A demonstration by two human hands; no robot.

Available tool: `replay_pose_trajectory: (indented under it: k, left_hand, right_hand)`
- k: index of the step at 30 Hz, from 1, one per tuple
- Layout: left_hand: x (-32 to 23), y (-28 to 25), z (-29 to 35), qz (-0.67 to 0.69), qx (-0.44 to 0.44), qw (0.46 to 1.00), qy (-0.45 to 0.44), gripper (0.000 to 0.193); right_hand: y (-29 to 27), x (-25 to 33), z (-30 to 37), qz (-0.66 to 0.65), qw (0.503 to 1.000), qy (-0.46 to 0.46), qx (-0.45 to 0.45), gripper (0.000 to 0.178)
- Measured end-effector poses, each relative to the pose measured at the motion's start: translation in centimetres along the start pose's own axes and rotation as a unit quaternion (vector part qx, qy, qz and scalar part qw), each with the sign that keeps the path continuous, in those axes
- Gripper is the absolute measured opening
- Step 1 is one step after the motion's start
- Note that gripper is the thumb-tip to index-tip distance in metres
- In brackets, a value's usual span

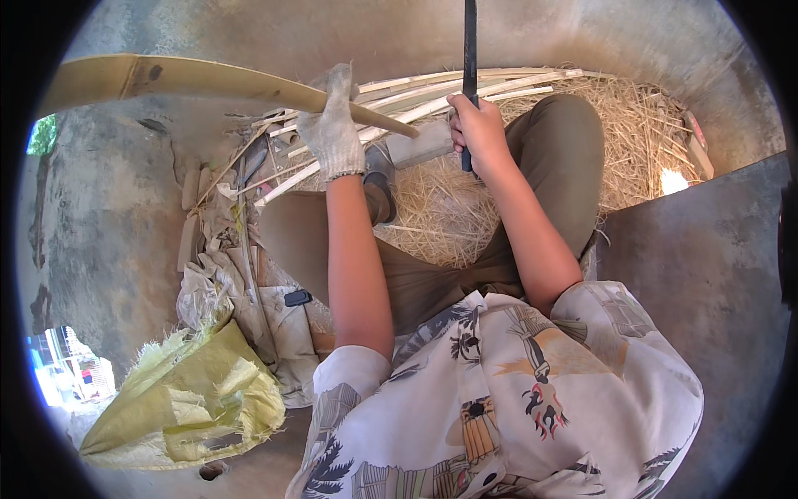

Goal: The person sits on the ground and uses a large knife to split a long bamboo pole into thin strips. They hold the bamboo with gloved hands and repeatedly strike it with the knife to separate the sections.

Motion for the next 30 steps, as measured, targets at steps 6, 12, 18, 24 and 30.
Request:
replay_pose_trajectory:
  k: [6, 12, 18, 24, 30]
  left_hand:
    - [-4.9, 1.6, -1.4, 0.019, 0.134, 0.984, 0.113, 0.045]
    - [-6.9, 0.8, -0.8, 0.072, 0.090, 0.973, 0.202, 0.045]
    - [-7.7, 0.2, 0.3, 0.078, 0.081, 0.977, 0.180, 0.055]
    - [-6.7, -0.3, 0.0, 0.164, 0.087, 0.976, 0.114, 0.060]
    - [-7.4, 0.3, -1.3, 0.080, 0.077, 0.982, 0.153, 0.067]
  right_hand:
    - [-3.0, -11.6, -1.7, -0.077, 0.983, 0.144, -0.079, 0.021]
    - [-6.1, -21.6, 0.2, -0.108, 0.924, 0.348, -0.115, 0.014]
    - [-2.9, -19.4, 1.3, -0.073, 0.955, 0.283, -0.051, 0.015]
    - [1.0, -18.2, 3.5, 0.024, 0.953, 0.290, 0.085, 0.026]
    - [1.3, -8.3, -0.5, 0.176, 0.975, 0.101, 0.087, 0.029]
Point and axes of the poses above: each hand's wrist, its own z-axis away from the middle knuckle, its own y-axis out of the palm, x = y × z, the point moved 8 cm from there along -z, towards the middle knuckle, and after that the axes turned 8 degrees about -y, right-handed, at the moved point
